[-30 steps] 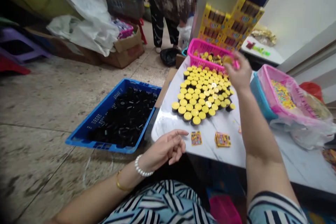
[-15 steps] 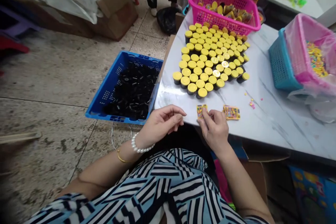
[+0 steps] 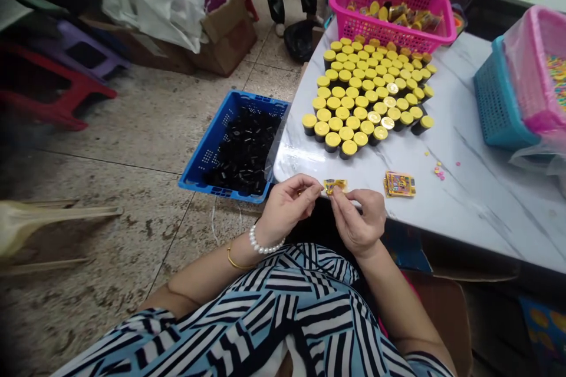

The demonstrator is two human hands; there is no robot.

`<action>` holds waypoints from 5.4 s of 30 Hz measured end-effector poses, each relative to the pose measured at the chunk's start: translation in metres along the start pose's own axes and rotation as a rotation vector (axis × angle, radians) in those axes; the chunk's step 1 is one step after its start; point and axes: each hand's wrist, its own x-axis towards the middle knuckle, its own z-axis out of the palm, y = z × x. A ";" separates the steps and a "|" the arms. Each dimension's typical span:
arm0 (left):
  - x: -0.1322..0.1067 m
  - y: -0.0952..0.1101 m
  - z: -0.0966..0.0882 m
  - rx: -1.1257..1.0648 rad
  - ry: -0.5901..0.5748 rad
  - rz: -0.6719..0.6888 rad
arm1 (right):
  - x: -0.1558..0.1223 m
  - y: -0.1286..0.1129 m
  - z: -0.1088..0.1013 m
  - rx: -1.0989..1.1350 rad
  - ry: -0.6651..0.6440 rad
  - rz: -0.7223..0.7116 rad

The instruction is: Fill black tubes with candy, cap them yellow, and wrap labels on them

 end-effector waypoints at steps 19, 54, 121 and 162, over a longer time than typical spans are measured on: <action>0.012 0.007 -0.032 -0.070 0.186 0.024 | 0.055 0.014 0.029 -0.201 0.013 0.116; 0.021 0.016 -0.020 -0.498 -0.054 -0.336 | 0.033 -0.025 0.002 0.811 -0.154 0.883; 0.036 0.018 -0.017 -0.144 -0.379 -0.276 | 0.031 0.005 0.012 0.838 -0.256 0.499; 0.028 0.009 0.010 -0.506 -0.306 -0.405 | 0.029 0.003 0.002 0.511 -0.125 0.314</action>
